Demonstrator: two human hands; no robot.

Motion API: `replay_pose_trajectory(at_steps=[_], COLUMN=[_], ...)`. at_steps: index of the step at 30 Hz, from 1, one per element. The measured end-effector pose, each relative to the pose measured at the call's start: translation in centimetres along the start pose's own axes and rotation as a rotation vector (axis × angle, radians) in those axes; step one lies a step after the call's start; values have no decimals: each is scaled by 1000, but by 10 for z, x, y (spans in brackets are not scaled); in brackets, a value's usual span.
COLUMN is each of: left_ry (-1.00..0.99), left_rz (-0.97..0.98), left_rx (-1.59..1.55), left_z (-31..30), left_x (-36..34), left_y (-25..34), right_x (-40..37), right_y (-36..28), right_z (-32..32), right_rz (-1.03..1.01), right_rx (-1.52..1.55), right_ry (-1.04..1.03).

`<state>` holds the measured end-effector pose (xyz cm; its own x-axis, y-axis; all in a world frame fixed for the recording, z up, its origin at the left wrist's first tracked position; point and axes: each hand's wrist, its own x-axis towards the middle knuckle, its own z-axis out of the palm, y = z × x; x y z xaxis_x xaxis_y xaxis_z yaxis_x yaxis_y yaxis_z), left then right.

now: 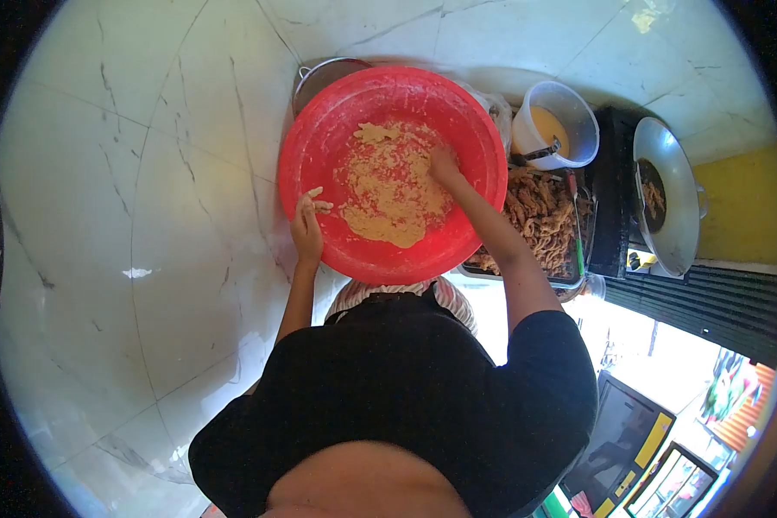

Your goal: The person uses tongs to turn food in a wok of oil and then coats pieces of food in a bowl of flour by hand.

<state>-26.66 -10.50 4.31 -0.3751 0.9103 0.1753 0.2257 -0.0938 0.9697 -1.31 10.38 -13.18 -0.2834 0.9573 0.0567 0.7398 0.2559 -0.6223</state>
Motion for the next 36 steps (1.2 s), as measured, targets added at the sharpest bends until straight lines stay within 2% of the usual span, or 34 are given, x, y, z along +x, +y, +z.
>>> replay_pose_trajectory(at_steps=[4,5,7,10,12,14,16,20,22,26,28,32,34,36], left_ry=[5,9,13,26,25,33,40,93,112,97,88,54,57,62], left_rz=[-23,-27,-36,-39,-59,-52,-44,-14,-2,-3,1,-35,-28,-45], left_rx=[-4,-16,-31,-39,-49,-59,-69,-104,-127,-127,-92,-87,-67,-104], left_z=[-1,0,0,0,0,-1,-1,-2,-1,-2,-3,-4,-4,-3], left_x=[-1,-1,-1,-2,-2,-2,-1,-4,-4,-4,-3,-4,-3,-3], left_y=[-1,0,1,1,1,0,-2,-12,-13,-14,-13,-15,-13,-10], right_x=[-29,-30,-35,-55,-61,-78,-103,-128,-127,-131,-120,-108,-95,-81], right_y=[-46,-47,-45,-94,-94,-128,-145,-163,-162,-180,-187,-178,-170,-162], right_z=[-12,-3,20,20,47,65,82,80,73,32,-1,-13,-18,-14], right_rz=[156,159,35,-62,-187,-260,-418,-528,-72,33,349,462,505,505], right_rx=[-333,-332,-648,-749,-452,-441,-166,-301,170,68,440,535,837,879], right_ry=[95,96,-55,22,-59,-133,-131,-218,-495,-640,-1095,-1020,-929,-880])
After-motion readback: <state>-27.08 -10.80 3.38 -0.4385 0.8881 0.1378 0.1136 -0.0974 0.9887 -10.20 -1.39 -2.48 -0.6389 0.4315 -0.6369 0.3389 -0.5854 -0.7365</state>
